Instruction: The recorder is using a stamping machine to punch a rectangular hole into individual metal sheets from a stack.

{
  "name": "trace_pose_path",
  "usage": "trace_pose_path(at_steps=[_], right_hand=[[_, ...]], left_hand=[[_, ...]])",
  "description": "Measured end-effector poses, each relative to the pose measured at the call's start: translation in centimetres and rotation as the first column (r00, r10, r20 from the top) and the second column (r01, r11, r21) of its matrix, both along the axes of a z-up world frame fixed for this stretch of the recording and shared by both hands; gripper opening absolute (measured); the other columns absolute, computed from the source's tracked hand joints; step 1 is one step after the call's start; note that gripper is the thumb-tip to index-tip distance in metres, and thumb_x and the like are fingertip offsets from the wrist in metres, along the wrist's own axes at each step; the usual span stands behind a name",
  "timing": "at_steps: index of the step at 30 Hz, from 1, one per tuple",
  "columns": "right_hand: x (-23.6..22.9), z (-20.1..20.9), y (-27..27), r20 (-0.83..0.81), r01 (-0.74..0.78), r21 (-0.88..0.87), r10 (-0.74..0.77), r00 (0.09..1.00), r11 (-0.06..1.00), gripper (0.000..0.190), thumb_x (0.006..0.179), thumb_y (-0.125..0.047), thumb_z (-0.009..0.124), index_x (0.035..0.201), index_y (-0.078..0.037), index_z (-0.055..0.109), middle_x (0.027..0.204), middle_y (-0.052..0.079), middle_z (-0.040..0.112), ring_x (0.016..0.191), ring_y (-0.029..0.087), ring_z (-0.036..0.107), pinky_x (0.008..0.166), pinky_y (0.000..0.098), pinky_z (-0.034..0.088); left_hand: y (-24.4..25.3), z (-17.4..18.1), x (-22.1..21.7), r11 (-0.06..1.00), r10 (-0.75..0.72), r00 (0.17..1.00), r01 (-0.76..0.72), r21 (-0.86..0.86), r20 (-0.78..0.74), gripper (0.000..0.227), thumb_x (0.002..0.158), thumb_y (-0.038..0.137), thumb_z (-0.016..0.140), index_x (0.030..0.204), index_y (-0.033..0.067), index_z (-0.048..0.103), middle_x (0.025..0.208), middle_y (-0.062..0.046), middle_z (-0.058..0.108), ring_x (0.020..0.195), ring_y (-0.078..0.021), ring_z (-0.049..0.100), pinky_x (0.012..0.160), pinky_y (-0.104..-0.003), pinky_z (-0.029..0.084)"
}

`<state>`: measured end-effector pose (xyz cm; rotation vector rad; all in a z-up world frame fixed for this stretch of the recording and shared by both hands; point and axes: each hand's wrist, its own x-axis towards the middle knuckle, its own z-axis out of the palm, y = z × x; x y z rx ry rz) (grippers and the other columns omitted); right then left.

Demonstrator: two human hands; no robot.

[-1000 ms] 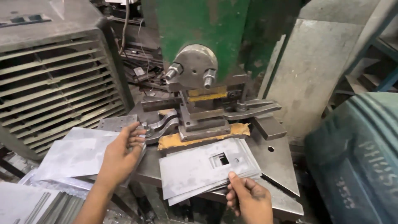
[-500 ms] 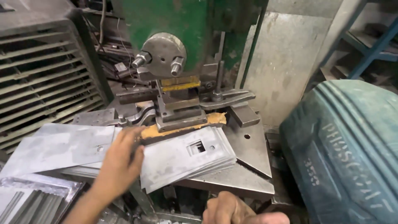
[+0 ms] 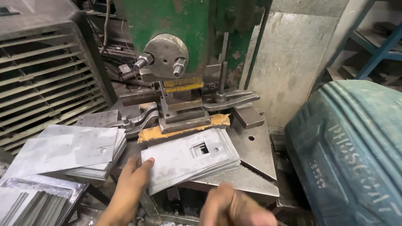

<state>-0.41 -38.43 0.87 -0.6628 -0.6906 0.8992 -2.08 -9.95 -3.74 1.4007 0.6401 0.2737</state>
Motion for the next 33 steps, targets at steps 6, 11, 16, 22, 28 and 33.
trace_pose_path(at_steps=[6, 11, 16, 22, 28, 33], right_hand=[[8.6, -1.2, 0.9, 0.360, 0.805, -0.249, -0.719, 0.594, 0.539, 0.049, 0.096, -0.039, 0.065, 0.109, 0.008, 0.069, 0.100, 0.015, 0.076, 0.092, 0.020, 0.071, 0.081, 0.0379, 0.060], [10.7, -2.9, 0.1, 0.745, 0.926, -0.229, -0.559, 0.366, 0.301, 0.070, 0.085, -0.041, 0.075, 0.138, 0.000, 0.054, 0.133, 0.018, 0.060, 0.125, 0.025, 0.057, 0.103, 0.0395, 0.047], [11.4, -4.7, 0.8, 0.837, 0.878, -0.233, -0.373, 0.400, 0.417, 0.085, 0.077, -0.044, 0.082, 0.143, -0.001, 0.051, 0.145, 0.020, 0.058, 0.139, 0.027, 0.052, 0.113, 0.0389, 0.038], [11.9, -7.9, 0.2, 0.634, 0.868, -0.335, -0.593, 0.496, 0.367, 0.067, 0.091, -0.045, 0.066, 0.144, -0.006, 0.054, 0.131, 0.014, 0.069, 0.124, 0.020, 0.064, 0.106, 0.0320, 0.046], [8.5, -10.2, -1.0, 0.713, 0.980, -0.179, -0.674, 0.193, 0.091, 0.039, 0.099, -0.027, 0.063, 0.130, -0.003, 0.064, 0.116, 0.013, 0.072, 0.107, 0.017, 0.066, 0.096, 0.0278, 0.049], [7.7, -22.6, -5.4, 0.313, 0.950, -0.248, -0.912, 0.266, 0.192, 0.030, 0.100, -0.020, 0.057, 0.116, 0.005, 0.065, 0.104, 0.019, 0.074, 0.091, 0.026, 0.077, 0.073, 0.0435, 0.065]], left_hand=[[-0.1, -1.6, 2.5, 0.992, 0.042, 0.998, -0.037, -0.117, 0.039, 0.065, 0.097, 0.027, 0.068, 0.148, -0.0054, 0.044, 0.125, -0.040, 0.062, 0.095, -0.0287, 0.051, 0.081, -0.045, 0.045], [-2.8, 2.0, 3.8, 0.978, 0.074, 0.996, -0.064, -0.198, 0.045, 0.062, 0.086, 0.025, 0.062, 0.138, -0.0047, 0.044, 0.120, -0.020, 0.064, 0.104, -0.0276, 0.064, 0.090, -0.043, 0.052], [-2.0, 1.3, 3.9, 0.990, 0.061, 0.998, -0.058, -0.126, 0.017, 0.062, 0.088, 0.026, 0.063, 0.137, -0.0080, 0.048, 0.123, -0.024, 0.066, 0.107, -0.0303, 0.065, 0.093, -0.043, 0.052], [1.1, -0.7, 4.2, 0.995, 0.076, 0.996, -0.073, 0.064, -0.045, 0.060, 0.091, 0.030, 0.064, 0.141, -0.0002, 0.050, 0.131, -0.018, 0.069, 0.117, -0.0227, 0.064, 0.098, -0.032, 0.045], [0.5, -4.3, 4.6, 0.873, 0.175, 0.980, -0.110, 0.476, -0.094, 0.063, 0.090, 0.033, 0.070, 0.134, -0.0082, 0.053, 0.124, -0.020, 0.071, 0.110, -0.0246, 0.070, 0.098, -0.032, 0.052], [-0.6, -6.1, 1.3, 0.955, 0.265, 0.963, -0.270, 0.124, 0.055, 0.075, 0.083, 0.033, 0.075, 0.138, -0.0075, 0.045, 0.132, -0.019, 0.060, 0.122, -0.0227, 0.061, 0.097, -0.037, 0.049]])
